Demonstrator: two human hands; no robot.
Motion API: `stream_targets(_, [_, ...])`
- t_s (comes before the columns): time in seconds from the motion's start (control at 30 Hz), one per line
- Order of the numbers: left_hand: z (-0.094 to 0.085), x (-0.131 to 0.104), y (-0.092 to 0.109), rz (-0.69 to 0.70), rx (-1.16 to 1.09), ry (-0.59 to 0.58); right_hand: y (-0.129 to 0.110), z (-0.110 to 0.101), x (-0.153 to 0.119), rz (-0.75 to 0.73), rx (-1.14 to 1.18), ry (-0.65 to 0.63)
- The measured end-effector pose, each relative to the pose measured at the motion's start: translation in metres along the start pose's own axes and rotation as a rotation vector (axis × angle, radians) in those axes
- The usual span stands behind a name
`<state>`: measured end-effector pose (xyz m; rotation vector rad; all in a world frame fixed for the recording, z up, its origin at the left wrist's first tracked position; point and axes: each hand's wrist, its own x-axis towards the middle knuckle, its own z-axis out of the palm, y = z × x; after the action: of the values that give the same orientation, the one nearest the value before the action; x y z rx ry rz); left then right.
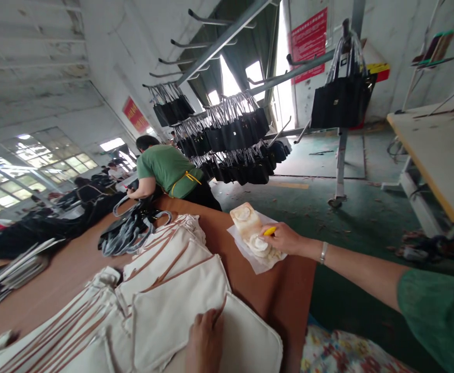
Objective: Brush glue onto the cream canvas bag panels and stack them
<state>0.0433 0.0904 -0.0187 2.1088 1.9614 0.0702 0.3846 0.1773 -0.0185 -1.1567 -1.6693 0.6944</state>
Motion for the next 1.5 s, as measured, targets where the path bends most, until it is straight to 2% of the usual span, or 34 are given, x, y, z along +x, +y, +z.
stream_targets(0.13, [0.006,0.009,0.016,-0.056,0.131,0.039,-0.006,-0.014,-0.016,-0.133,-0.046,-0.087])
stream_targets(0.23, [0.006,0.012,0.017,-0.092,0.149,0.015,-0.012,-0.026,-0.036,-0.2,-0.057,-0.182])
stream_targets(0.3, [0.005,0.014,0.016,-0.102,0.115,-0.018,-0.015,-0.03,-0.046,-0.21,-0.053,-0.192])
stream_targets(0.4, [0.002,0.019,0.015,-0.079,0.029,-0.043,-0.014,-0.027,-0.051,-0.156,-0.022,-0.106])
stream_targets(0.5, [-0.002,0.02,0.017,-0.046,-0.077,-0.037,-0.006,-0.02,-0.049,-0.01,0.034,0.047])
stream_targets(0.67, [-0.012,0.003,0.02,-0.001,-0.364,-0.123,0.004,-0.023,-0.057,0.207,0.084,0.281])
stream_targets(0.73, [-0.016,-0.008,0.022,0.013,-0.476,-0.161,-0.008,-0.025,-0.064,0.24,0.113,0.324])
stream_targets(0.83, [-0.02,-0.023,0.03,-0.013,-0.7,-0.171,-0.046,-0.02,-0.074,0.281,0.308,0.304])
stream_targets(0.93, [-0.027,-0.037,0.045,-0.051,-0.933,-0.132,-0.088,-0.006,-0.081,0.293,0.493,0.191])
stream_targets(1.0, [-0.033,-0.045,0.056,-0.05,-0.985,-0.124,-0.106,0.006,-0.083,0.248,0.519,0.107])
stream_targets(1.13, [-0.042,-0.057,0.072,0.013,-0.989,-0.17,-0.118,0.022,-0.08,0.114,0.456,0.023])
stream_targets(1.27, [-0.041,-0.064,0.074,0.084,-0.964,-0.141,-0.123,0.018,-0.074,-0.056,0.337,0.098])
stream_targets(1.37, [-0.038,-0.065,0.073,0.099,-0.944,-0.122,-0.131,0.01,-0.076,-0.061,0.307,0.135])
stream_targets(1.5, [-0.035,-0.069,0.076,0.156,-0.871,-0.035,-0.135,0.007,-0.083,-0.076,0.296,0.067])
